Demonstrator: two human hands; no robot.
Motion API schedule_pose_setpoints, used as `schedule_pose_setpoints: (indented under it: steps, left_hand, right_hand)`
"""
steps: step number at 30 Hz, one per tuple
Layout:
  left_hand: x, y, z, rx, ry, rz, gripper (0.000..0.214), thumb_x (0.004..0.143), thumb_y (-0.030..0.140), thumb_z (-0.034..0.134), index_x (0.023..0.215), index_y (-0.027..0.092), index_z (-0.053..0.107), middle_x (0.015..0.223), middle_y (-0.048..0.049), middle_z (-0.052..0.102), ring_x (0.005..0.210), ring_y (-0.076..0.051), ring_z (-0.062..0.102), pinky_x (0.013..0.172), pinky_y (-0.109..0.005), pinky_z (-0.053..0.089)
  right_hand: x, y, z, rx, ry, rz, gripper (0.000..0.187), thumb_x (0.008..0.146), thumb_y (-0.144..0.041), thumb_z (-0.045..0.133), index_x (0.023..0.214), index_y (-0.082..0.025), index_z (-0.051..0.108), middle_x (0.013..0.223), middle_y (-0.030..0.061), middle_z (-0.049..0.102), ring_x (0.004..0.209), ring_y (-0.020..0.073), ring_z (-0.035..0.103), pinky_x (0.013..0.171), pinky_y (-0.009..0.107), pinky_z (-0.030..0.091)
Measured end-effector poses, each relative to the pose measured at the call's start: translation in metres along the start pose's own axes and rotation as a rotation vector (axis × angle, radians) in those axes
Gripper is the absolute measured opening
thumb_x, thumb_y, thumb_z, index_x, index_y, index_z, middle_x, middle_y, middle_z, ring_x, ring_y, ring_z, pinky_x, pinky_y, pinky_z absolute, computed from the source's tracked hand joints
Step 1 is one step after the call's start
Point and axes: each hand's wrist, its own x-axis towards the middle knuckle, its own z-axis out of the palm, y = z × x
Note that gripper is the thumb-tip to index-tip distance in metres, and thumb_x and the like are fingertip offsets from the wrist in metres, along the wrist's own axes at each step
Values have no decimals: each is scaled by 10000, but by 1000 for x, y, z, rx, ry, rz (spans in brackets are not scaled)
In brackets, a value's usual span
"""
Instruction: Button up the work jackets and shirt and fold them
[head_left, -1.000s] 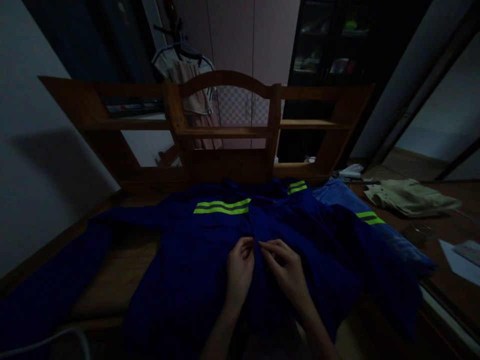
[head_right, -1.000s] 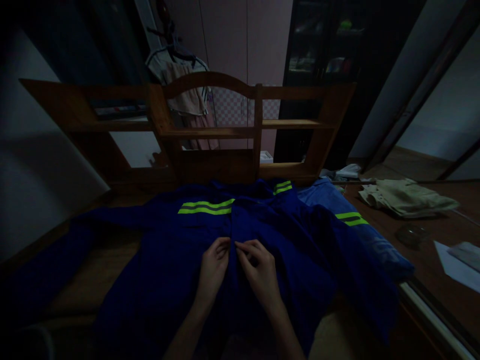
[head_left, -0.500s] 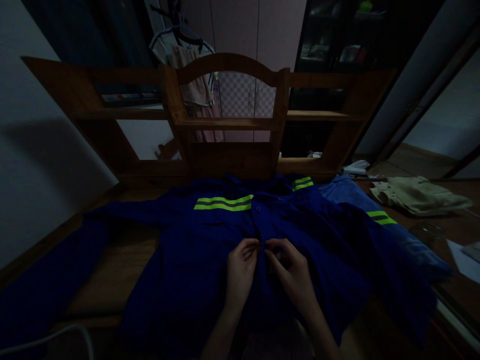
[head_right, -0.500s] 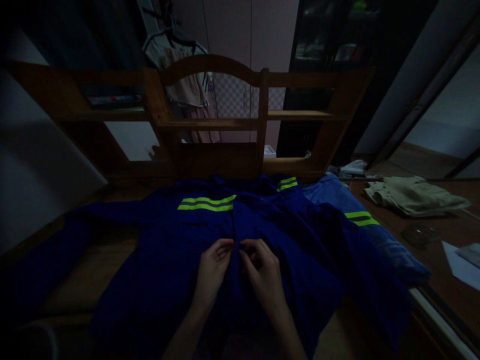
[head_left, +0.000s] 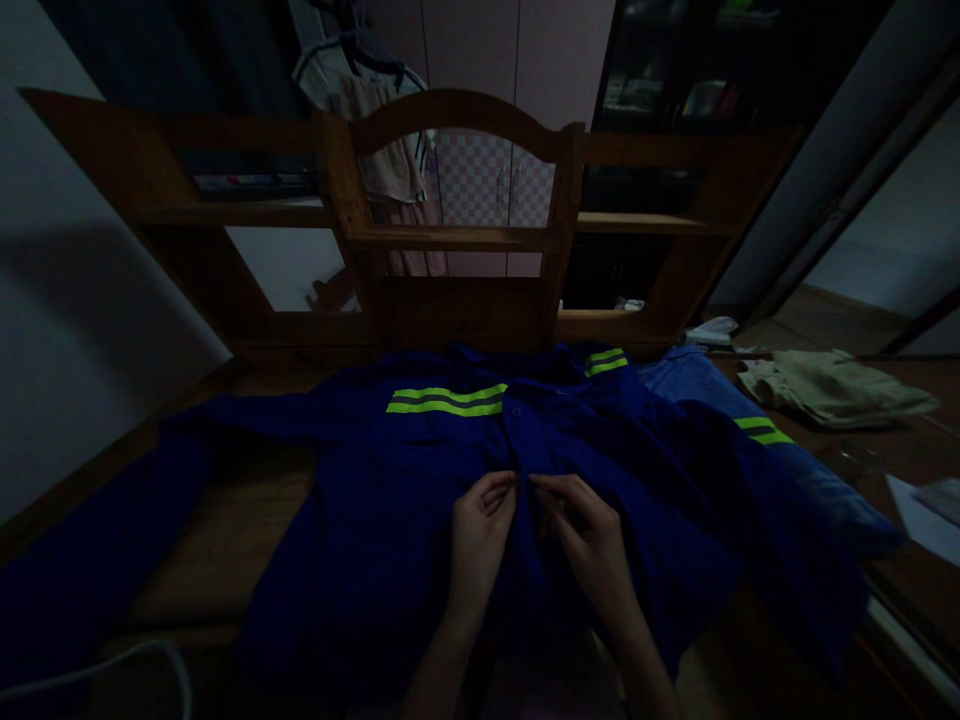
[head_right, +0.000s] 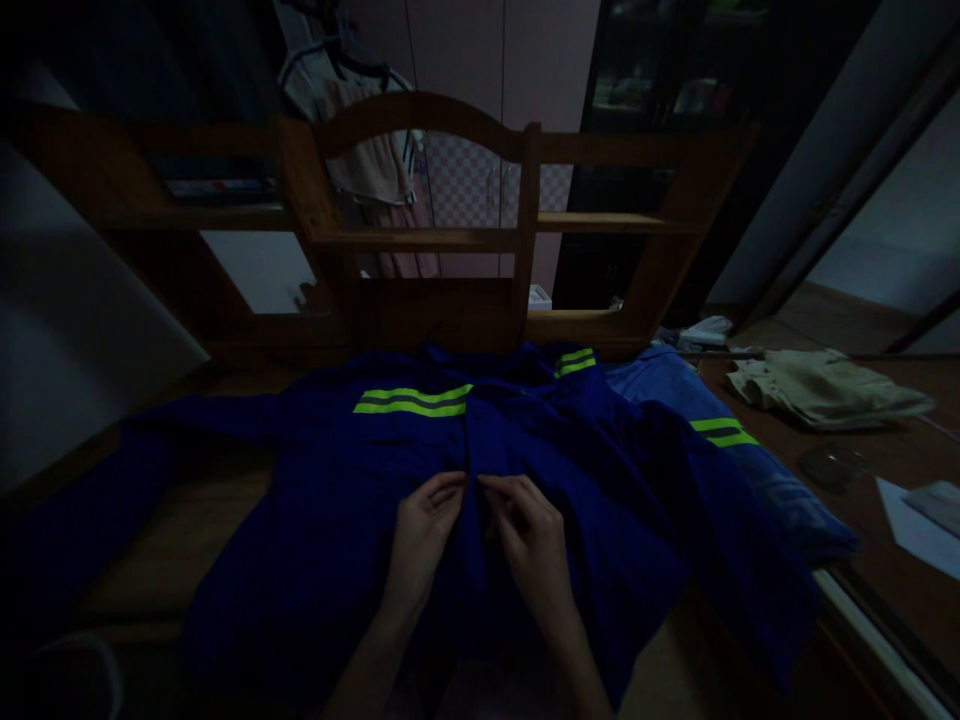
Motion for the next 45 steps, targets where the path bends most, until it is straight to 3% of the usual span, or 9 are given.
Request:
schedule_pose_setpoints:
  steps: [9,19,25,31,45]
  left_hand:
    - [-5,14,4,22,65,-3,288,791,412,643,905,149,671,860,-67,723,847,-189,678,719,-225,507]
    - [-4,15,6,56,115,69,198,794,353,653,873,174,623,846,-26,690,824,-153,664,709,-194,486]
    - [-4,14,6,57,117,28,188,804,344,642,870,176,588,827,-19,674,817,-143,653,699,-186,473]
    - [-4,8,4,50,106,33,210,797,337,646,775,178,512,694,14,618,705,-121,625,640,-183,455]
    - [-3,6,-1,-54,48,-17,224,812,325,632,958,195,523,774,-4,664,748,-125,631,682,-201,441]
  right_hand:
    - [-1,-2,-1,0,-66,-9,308,939,-221,453,1197,-259,616,1001,53,592,701,118,595,613,226,482]
    - [-1,-3,0,-45,-85,-22,328,952,-218,432,1235,-264,591,1001,54,579,737,126,577,646,236,467]
    - [0,-2,2,-52,-85,-9,329,961,-217,417,1242,-262,581,991,47,574,691,113,554,621,234,441]
    - [1,-1,0,-37,-91,-6,323,943,-189,441,1230,-257,574,977,34,571,699,113,558,627,232,438]
    - [1,-2,0,-26,-98,0,281,949,-228,453,1178,-249,615,982,45,574,709,119,560,622,239,437]
